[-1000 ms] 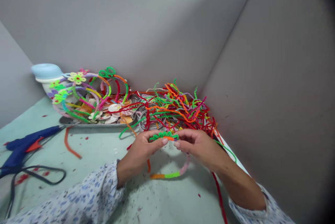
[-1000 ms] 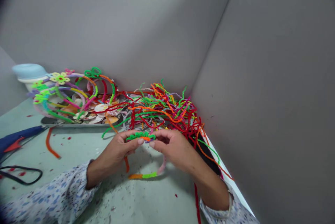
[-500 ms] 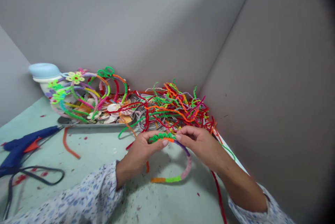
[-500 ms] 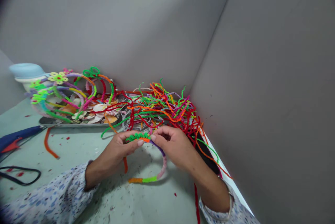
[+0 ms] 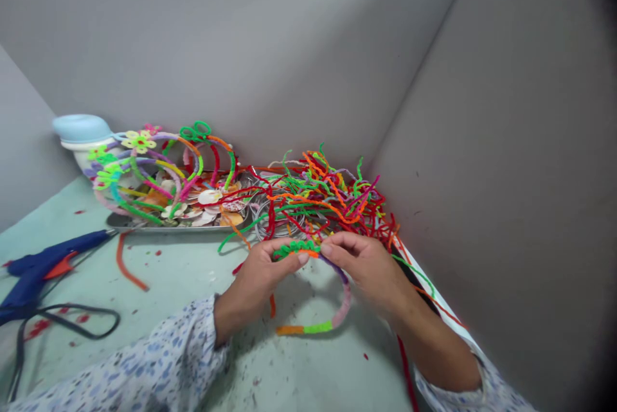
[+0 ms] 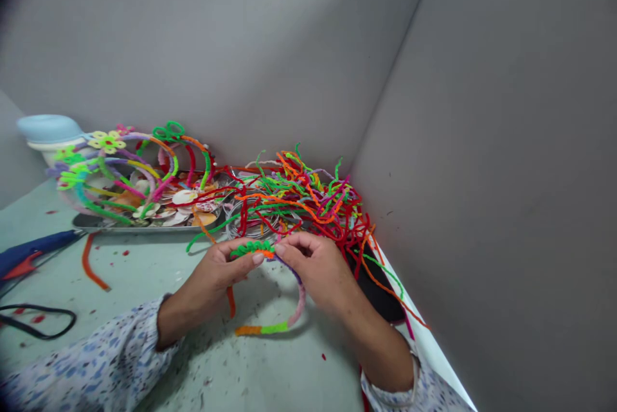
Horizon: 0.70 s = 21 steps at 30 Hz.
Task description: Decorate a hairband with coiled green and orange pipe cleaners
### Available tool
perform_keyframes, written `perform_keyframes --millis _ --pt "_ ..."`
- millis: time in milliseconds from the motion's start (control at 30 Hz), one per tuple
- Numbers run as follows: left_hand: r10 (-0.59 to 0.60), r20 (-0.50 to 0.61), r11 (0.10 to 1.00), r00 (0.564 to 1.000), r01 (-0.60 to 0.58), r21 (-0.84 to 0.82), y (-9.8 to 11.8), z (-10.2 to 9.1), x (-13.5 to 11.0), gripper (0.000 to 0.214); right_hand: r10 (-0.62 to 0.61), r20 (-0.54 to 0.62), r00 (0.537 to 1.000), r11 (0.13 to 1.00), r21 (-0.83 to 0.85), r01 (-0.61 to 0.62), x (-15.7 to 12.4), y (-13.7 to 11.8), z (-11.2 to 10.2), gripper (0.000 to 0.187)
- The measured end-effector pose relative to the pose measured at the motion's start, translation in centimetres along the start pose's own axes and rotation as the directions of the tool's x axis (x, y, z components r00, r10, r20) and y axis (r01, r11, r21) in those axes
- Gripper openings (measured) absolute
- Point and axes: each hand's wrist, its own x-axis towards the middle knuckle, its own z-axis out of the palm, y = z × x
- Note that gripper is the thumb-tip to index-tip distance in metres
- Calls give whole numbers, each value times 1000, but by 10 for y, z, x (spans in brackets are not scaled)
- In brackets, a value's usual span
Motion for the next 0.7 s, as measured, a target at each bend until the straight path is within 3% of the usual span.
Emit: perform_keyframes --millis 700 --pt "8 -42 999 999 -6 43 -2 0 0 20 -29 -36 999 998 -51 27 1 6 4 20"
